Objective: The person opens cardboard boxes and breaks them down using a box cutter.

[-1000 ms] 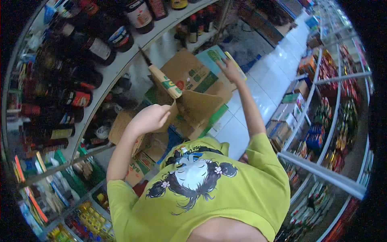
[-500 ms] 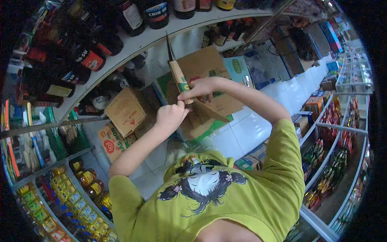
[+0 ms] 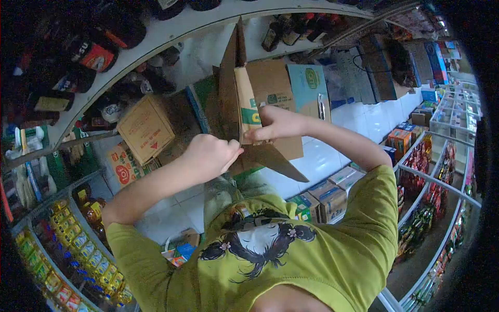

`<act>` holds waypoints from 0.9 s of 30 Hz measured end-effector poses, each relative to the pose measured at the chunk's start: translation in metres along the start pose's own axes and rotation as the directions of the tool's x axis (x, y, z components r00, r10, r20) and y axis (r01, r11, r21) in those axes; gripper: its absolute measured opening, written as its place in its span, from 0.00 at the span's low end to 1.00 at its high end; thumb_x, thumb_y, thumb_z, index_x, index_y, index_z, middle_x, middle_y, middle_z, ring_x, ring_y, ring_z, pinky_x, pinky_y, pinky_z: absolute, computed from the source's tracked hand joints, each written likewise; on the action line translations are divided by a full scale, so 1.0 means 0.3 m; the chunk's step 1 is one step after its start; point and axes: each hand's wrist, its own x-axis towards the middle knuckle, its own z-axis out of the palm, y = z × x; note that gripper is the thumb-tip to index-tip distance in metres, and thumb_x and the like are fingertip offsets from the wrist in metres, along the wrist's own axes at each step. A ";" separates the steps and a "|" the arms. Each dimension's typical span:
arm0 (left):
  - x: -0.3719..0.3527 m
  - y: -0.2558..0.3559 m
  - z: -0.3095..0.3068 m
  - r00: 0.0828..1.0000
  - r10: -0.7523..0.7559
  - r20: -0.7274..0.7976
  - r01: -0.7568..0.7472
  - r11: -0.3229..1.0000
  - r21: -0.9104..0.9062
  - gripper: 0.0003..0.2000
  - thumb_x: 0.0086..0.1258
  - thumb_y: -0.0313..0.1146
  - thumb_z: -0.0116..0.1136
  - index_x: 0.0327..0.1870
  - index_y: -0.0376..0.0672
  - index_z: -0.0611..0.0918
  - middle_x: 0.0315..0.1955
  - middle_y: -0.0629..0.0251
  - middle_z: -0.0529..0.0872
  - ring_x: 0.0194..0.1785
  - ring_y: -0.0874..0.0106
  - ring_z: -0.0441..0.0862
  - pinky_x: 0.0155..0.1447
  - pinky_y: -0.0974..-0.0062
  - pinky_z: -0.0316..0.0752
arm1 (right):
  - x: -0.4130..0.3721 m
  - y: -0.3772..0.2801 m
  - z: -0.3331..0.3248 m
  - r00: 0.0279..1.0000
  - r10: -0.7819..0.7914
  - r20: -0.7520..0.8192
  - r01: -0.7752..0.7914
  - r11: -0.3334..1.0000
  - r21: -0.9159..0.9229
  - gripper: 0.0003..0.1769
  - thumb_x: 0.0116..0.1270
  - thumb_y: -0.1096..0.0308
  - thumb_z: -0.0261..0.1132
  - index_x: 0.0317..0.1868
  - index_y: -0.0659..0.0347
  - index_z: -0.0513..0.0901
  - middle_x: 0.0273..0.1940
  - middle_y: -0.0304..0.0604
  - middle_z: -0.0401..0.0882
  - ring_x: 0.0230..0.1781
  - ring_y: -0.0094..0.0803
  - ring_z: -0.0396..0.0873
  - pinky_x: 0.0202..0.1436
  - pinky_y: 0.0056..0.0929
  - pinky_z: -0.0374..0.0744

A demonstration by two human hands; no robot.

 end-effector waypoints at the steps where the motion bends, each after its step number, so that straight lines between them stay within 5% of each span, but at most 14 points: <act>1: -0.001 -0.003 -0.012 1.000 0.008 0.009 -0.008 1.000 0.006 0.12 0.57 0.37 0.49 0.16 0.42 0.70 0.07 0.61 0.72 0.13 0.64 0.72 0.18 0.69 0.67 | -0.007 -0.012 0.008 1.000 -0.020 -0.013 0.021 0.999 0.029 0.18 0.50 0.54 0.58 0.26 0.64 0.74 0.18 0.35 0.70 0.17 0.19 0.67 0.19 0.19 0.66; 7: -0.020 0.005 -0.088 0.996 0.077 0.053 -0.075 0.997 -0.033 0.12 0.57 0.37 0.49 0.16 0.41 0.70 0.06 0.60 0.71 0.12 0.63 0.73 0.16 0.70 0.68 | -0.031 -0.013 0.034 0.994 -0.082 -0.069 0.088 0.992 0.091 0.18 0.51 0.56 0.59 0.17 0.63 0.73 0.10 0.31 0.64 0.11 0.16 0.63 0.13 0.18 0.60; 13: -0.014 0.018 -0.126 0.983 0.068 0.171 -0.037 0.983 -0.178 0.12 0.57 0.36 0.47 0.16 0.40 0.70 0.07 0.57 0.71 0.14 0.60 0.73 0.19 0.67 0.69 | -0.020 0.034 0.049 0.995 -0.083 0.048 0.071 0.974 0.214 0.20 0.53 0.55 0.58 0.17 0.65 0.72 0.12 0.34 0.66 0.12 0.17 0.66 0.15 0.17 0.71; 16: 0.019 0.030 -0.131 0.971 0.065 0.229 -0.029 0.987 -0.158 0.12 0.57 0.36 0.47 0.16 0.39 0.71 0.09 0.56 0.72 0.15 0.59 0.73 0.20 0.66 0.69 | -0.014 0.017 0.010 0.939 0.136 0.316 -0.197 0.966 0.168 0.26 0.50 0.47 0.59 0.20 0.68 0.73 0.15 0.38 0.67 0.17 0.24 0.72 0.19 0.21 0.77; 20: 0.045 0.043 -0.145 0.941 0.190 0.280 -0.160 0.979 -0.126 0.11 0.56 0.35 0.48 0.18 0.38 0.72 0.09 0.56 0.73 0.15 0.60 0.73 0.20 0.67 0.69 | -0.002 -0.023 0.019 0.839 0.270 0.472 -0.307 0.952 0.001 0.39 0.39 0.34 0.58 0.25 0.71 0.72 0.22 0.45 0.68 0.24 0.30 0.72 0.26 0.29 0.78; 23: 0.059 0.042 -0.161 0.910 0.274 0.310 -0.263 0.962 -0.079 0.10 0.56 0.35 0.48 0.17 0.40 0.72 0.09 0.59 0.73 0.14 0.63 0.73 0.19 0.69 0.69 | 0.003 -0.035 0.009 0.816 0.245 0.524 -0.236 0.968 -0.087 0.39 0.40 0.34 0.57 0.25 0.71 0.72 0.21 0.44 0.68 0.21 0.29 0.71 0.26 0.29 0.77; 27: 0.054 0.050 -0.163 0.892 0.318 0.321 -0.324 0.945 -0.036 0.10 0.55 0.35 0.50 0.17 0.42 0.69 0.07 0.63 0.72 0.12 0.66 0.73 0.18 0.73 0.69 | -0.036 -0.020 0.046 0.907 0.139 0.399 -0.166 0.986 0.035 0.26 0.44 0.46 0.58 0.22 0.66 0.71 0.20 0.39 0.67 0.18 0.26 0.67 0.20 0.25 0.74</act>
